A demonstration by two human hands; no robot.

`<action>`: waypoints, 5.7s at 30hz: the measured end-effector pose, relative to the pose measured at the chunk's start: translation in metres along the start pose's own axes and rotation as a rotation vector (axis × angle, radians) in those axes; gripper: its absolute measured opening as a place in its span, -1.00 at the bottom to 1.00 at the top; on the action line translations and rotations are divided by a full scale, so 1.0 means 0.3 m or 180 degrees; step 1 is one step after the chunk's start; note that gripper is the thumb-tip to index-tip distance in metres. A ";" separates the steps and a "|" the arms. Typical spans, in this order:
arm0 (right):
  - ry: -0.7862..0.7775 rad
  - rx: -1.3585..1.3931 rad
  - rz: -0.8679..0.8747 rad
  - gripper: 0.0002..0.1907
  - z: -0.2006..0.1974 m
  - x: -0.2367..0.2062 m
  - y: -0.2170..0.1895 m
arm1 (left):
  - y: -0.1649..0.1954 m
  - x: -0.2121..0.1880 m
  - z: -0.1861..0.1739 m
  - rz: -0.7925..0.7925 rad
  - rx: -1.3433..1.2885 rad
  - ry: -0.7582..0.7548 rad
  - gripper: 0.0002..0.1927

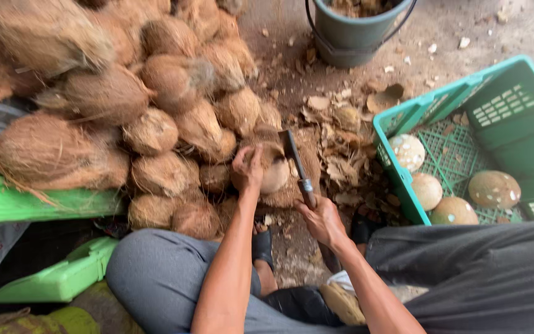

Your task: The person sits on the ground beside a large pile of husked and unhusked coconuts and uses a machete to chop the outer husk off coconuts one at a time, striking the coconut against a blade fixed in a block, then tosses the husked coconuts into a green plastic crate.

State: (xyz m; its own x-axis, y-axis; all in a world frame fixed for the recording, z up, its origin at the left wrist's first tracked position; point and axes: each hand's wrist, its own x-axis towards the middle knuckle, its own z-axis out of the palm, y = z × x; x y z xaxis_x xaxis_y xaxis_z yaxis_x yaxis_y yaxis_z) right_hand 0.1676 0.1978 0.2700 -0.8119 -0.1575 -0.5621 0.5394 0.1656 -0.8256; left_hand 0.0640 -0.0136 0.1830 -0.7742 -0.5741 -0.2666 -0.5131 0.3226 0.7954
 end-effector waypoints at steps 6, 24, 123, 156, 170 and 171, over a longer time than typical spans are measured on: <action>0.0336 0.1187 -0.0914 -0.70 0.008 -0.007 -0.019 | -0.021 0.003 0.005 -0.0215 0.0478 -0.0037 -0.32; 0.0443 -0.0436 -0.0171 -0.62 0.019 0.036 -0.017 | 0.013 -0.027 -0.002 -0.0370 0.0149 0.0202 -0.39; 0.0085 0.0553 -0.0298 -0.73 -0.082 0.033 0.005 | -0.045 0.080 0.054 0.0582 0.1287 -0.0457 -0.36; 0.0425 -0.0458 -0.0330 -0.81 -0.012 0.092 0.060 | -0.049 0.046 0.068 0.0628 0.0238 -0.0297 -0.49; -0.0079 0.0251 0.0627 -0.71 -0.015 0.120 0.140 | 0.024 -0.011 -0.014 0.0261 0.0218 -0.0305 -0.31; -0.0232 0.0239 0.0638 -0.73 -0.016 0.114 0.148 | 0.026 -0.019 -0.032 0.0098 0.0270 -0.0319 -0.27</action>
State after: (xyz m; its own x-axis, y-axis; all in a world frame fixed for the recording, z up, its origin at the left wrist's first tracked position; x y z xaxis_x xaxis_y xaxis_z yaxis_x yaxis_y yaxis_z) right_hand 0.1628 0.2044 0.2143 -0.6701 -0.1990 -0.7151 0.7057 0.1283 -0.6969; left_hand 0.0678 -0.0151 0.1960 -0.8210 -0.4863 -0.2992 -0.5148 0.4038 0.7563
